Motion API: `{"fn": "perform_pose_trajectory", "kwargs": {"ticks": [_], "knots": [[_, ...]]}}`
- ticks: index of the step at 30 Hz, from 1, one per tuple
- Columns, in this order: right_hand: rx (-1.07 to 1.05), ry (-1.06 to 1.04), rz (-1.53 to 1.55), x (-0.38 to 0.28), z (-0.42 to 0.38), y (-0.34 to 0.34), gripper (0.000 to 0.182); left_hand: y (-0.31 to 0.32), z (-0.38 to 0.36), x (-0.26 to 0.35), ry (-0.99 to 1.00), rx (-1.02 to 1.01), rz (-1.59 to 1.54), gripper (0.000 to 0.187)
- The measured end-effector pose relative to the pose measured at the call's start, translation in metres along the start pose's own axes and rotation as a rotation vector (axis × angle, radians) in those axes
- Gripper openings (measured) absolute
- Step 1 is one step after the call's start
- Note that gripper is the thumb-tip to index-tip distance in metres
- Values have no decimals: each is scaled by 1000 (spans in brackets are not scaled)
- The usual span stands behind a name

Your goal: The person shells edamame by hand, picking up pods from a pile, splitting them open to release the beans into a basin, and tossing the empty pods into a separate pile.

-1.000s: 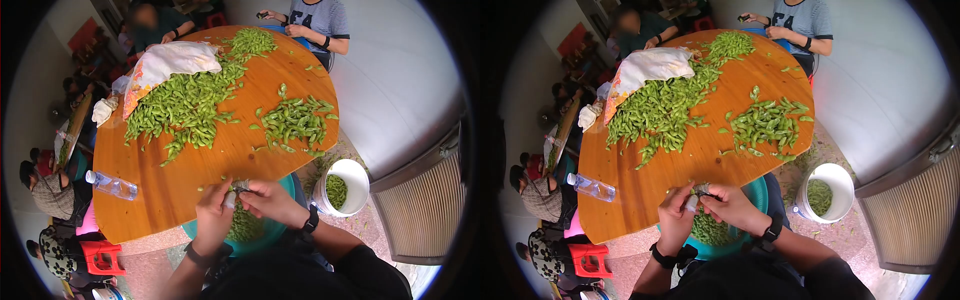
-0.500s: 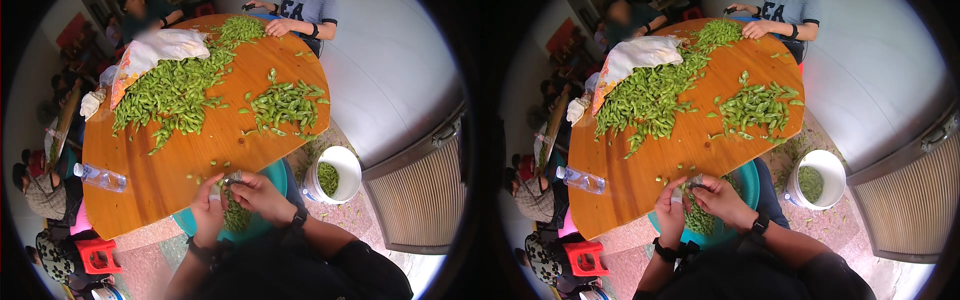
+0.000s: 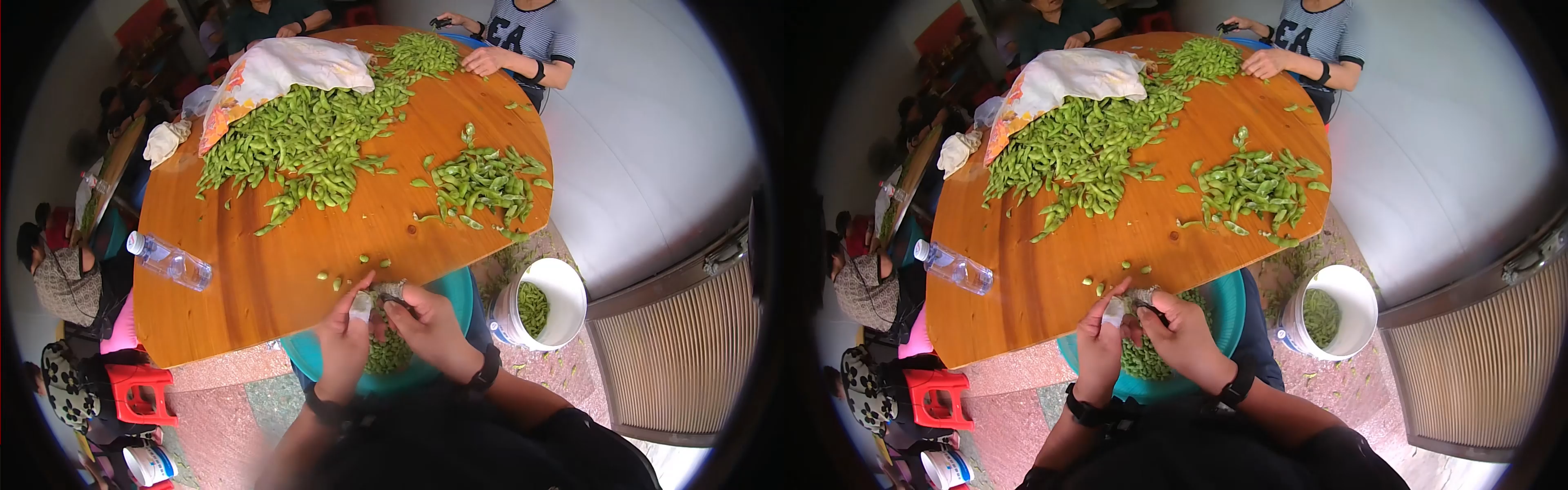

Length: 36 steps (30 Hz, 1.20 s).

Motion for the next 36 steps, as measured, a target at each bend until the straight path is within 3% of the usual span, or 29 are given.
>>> {"fn": "perform_pose_trajectory", "kwargs": {"ticks": [3,5,11,21,27,29,33,34,35,36], "knots": [[-14,-11,36,1,-4,3,7,-4,1,-5,-58,61,-102,32],[-34,8,32,1,-4,5,7,1,0,-1,-180,21,-307,32],[-41,105,60,10,-7,3,11,1,1,-4,-318,-50,-509,34],[-32,227,148,13,-10,2,14,0,2,-10,-354,14,-582,32],[-6,142,104,9,-10,-1,19,2,-4,-13,-349,49,-602,26],[36,135,98,1,-4,-14,21,-8,-9,-16,-341,31,-208,27],[259,76,21,-15,35,-75,21,-17,-14,-9,-331,-135,138,28],[282,49,-83,-12,47,-95,13,-22,-12,-6,-219,-191,363,29],[310,0,-266,-8,56,-117,17,-24,-7,-2,-100,-244,584,30],[314,-7,-328,-4,65,-133,18,-26,-2,13,-322,-228,680,26]]}}
Point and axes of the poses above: each hand's wrist, its own z-axis towards the middle knuckle, its own y-axis out of the palm, x = y × z, the point moved 5 cm from there along z, towards the middle knuckle, and after that the axes turned 1 degree about y, right-handed, at the moved point
